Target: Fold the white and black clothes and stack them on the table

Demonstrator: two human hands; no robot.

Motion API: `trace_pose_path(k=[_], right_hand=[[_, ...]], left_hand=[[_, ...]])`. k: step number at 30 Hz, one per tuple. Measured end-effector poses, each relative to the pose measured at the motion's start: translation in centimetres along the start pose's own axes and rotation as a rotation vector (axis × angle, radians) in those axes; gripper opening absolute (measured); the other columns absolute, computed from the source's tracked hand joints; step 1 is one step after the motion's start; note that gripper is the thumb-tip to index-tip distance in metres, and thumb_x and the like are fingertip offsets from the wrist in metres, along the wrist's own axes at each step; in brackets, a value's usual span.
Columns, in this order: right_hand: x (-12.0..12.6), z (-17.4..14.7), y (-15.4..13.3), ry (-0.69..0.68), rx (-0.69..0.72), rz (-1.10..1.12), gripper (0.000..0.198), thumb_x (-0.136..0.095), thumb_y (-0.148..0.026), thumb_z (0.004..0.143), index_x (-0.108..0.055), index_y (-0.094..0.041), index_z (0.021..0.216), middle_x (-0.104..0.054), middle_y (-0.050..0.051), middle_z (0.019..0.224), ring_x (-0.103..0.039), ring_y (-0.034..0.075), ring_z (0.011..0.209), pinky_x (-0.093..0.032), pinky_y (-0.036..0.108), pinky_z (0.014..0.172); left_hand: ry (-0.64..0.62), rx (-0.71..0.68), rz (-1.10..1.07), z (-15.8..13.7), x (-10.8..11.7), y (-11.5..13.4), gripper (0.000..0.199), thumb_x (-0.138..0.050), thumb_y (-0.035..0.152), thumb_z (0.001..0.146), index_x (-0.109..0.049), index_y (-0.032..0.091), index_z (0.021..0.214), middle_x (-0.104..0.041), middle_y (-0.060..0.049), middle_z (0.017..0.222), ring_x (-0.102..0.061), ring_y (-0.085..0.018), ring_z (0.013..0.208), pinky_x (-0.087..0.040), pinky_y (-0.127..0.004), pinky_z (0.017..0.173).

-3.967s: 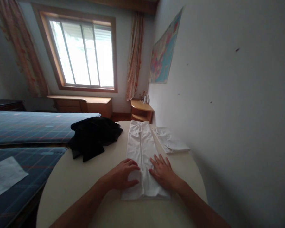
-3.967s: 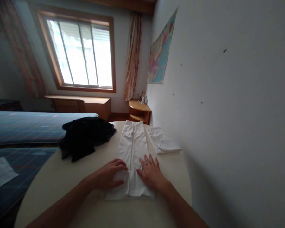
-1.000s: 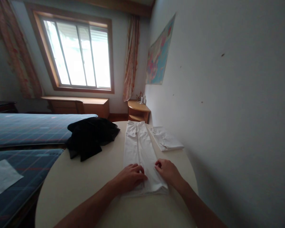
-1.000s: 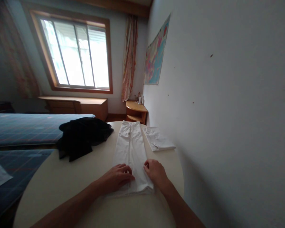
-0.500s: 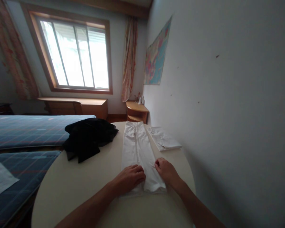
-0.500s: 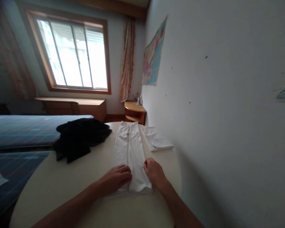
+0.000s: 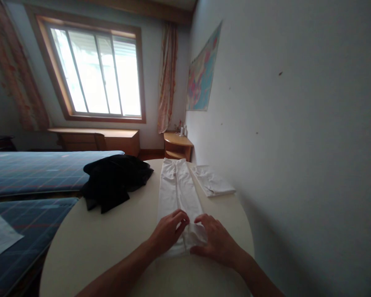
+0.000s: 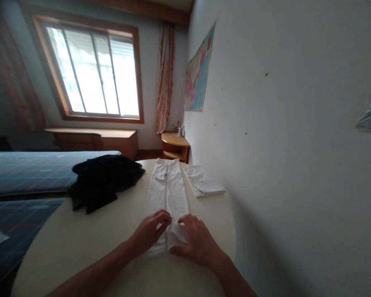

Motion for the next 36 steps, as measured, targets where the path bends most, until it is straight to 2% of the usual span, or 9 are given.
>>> trace_pose_path(k=[4,6,10,12,16,22,26,31,36], right_hand=[[-1.6,-0.4,1.0,0.141,-0.036,-0.046,0.035,-0.062,-0.021,0.079,-0.055,-0.020,0.113,-0.061,0.009,0.112,-0.058,0.024,0.106,-0.046,0.038,0.095],[-2.0,-0.6,1.1,0.218,-0.044,-0.091,0.037,-0.054,-0.013,0.078,-0.055,-0.020,0.115,-0.062,0.010,0.113,-0.058,0.023,0.106,-0.047,0.039,0.095],[-2.2,-0.9,1.2,0.339,-0.011,-0.181,0.045,-0.056,-0.019,0.079,-0.051,-0.019,0.124,-0.062,0.012,0.115,-0.059,0.027,0.107,-0.049,0.043,0.095],[-2.1,-1.0,1.4,0.370,0.001,-0.197,0.051,-0.055,-0.015,0.077,-0.049,-0.020,0.127,-0.062,0.012,0.118,-0.058,0.027,0.111,-0.048,0.043,0.098],[-1.7,-1.2,2.3,0.348,-0.065,-0.188,0.063,-0.046,-0.001,0.067,-0.049,-0.023,0.126,-0.062,0.007,0.119,-0.057,0.023,0.114,-0.046,0.037,0.101],[-1.1,-2.4,2.5,0.263,-0.105,-0.219,0.049,-0.045,0.000,0.069,-0.060,-0.023,0.110,-0.065,0.006,0.108,-0.059,0.024,0.103,-0.046,0.036,0.094],[-1.4,-3.0,2.7,0.203,-0.131,-0.244,0.057,-0.043,0.002,0.067,-0.061,-0.025,0.113,-0.064,0.005,0.107,-0.059,0.023,0.097,-0.046,0.035,0.087],[-1.4,-3.5,2.6,0.249,-0.097,-0.253,0.056,-0.043,0.004,0.063,-0.063,-0.027,0.105,-0.062,0.005,0.103,-0.057,0.023,0.097,-0.045,0.033,0.087],[-1.7,-3.8,2.4,0.211,-0.090,-0.265,0.043,-0.046,0.003,0.066,-0.066,-0.025,0.093,-0.061,0.005,0.095,-0.056,0.023,0.091,-0.043,0.034,0.083]], left_hand=[[-0.023,-0.001,-0.065,0.7,-0.2,0.4,0.014,-0.046,0.022,0.097,-0.059,0.022,0.099,-0.067,-0.004,0.101,-0.065,-0.013,0.082,-0.051,-0.024,0.077],[-0.033,0.002,-0.104,1.4,-0.3,0.8,0.014,-0.044,0.023,0.097,-0.058,0.022,0.101,-0.066,-0.005,0.103,-0.066,-0.013,0.082,-0.052,-0.025,0.077],[-0.045,-0.014,-0.132,3.0,-0.6,1.9,0.013,-0.046,0.023,0.097,-0.058,0.021,0.101,-0.066,-0.005,0.102,-0.066,-0.014,0.086,-0.053,-0.026,0.080],[-0.051,-0.036,-0.135,3.5,-0.9,2.4,0.013,-0.046,0.023,0.097,-0.059,0.021,0.100,-0.066,-0.005,0.102,-0.065,-0.015,0.088,-0.052,-0.027,0.082],[-0.054,-0.044,-0.155,3.4,-1.4,2.6,0.014,-0.046,0.023,0.098,-0.058,0.021,0.102,-0.065,-0.006,0.104,-0.065,-0.015,0.090,-0.052,-0.027,0.083],[-0.074,-0.062,-0.139,2.2,-1.2,1.7,0.013,-0.047,0.022,0.097,-0.058,0.021,0.102,-0.066,-0.005,0.105,-0.064,-0.014,0.089,-0.052,-0.025,0.082],[-0.103,-0.081,-0.127,1.9,-0.5,1.5,0.013,-0.047,0.021,0.096,-0.059,0.021,0.100,-0.066,-0.005,0.104,-0.063,-0.014,0.092,-0.051,-0.025,0.082],[-0.175,-0.053,-0.079,1.3,-0.6,0.8,0.013,-0.047,0.020,0.096,-0.059,0.021,0.097,-0.065,-0.004,0.098,-0.062,-0.013,0.086,-0.050,-0.023,0.078],[-0.276,-0.102,0.066,0.0,-1.0,0.1,0.012,-0.048,0.022,0.096,-0.060,0.021,0.095,-0.065,-0.002,0.092,-0.059,-0.014,0.085,-0.046,-0.024,0.078]])
Point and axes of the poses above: each hand's wrist, its own z-axis towards the middle knuckle, its own x-axis out of the back of the hand, y = z × x, the point moved 4 cm from there along z, towards the middle knuckle
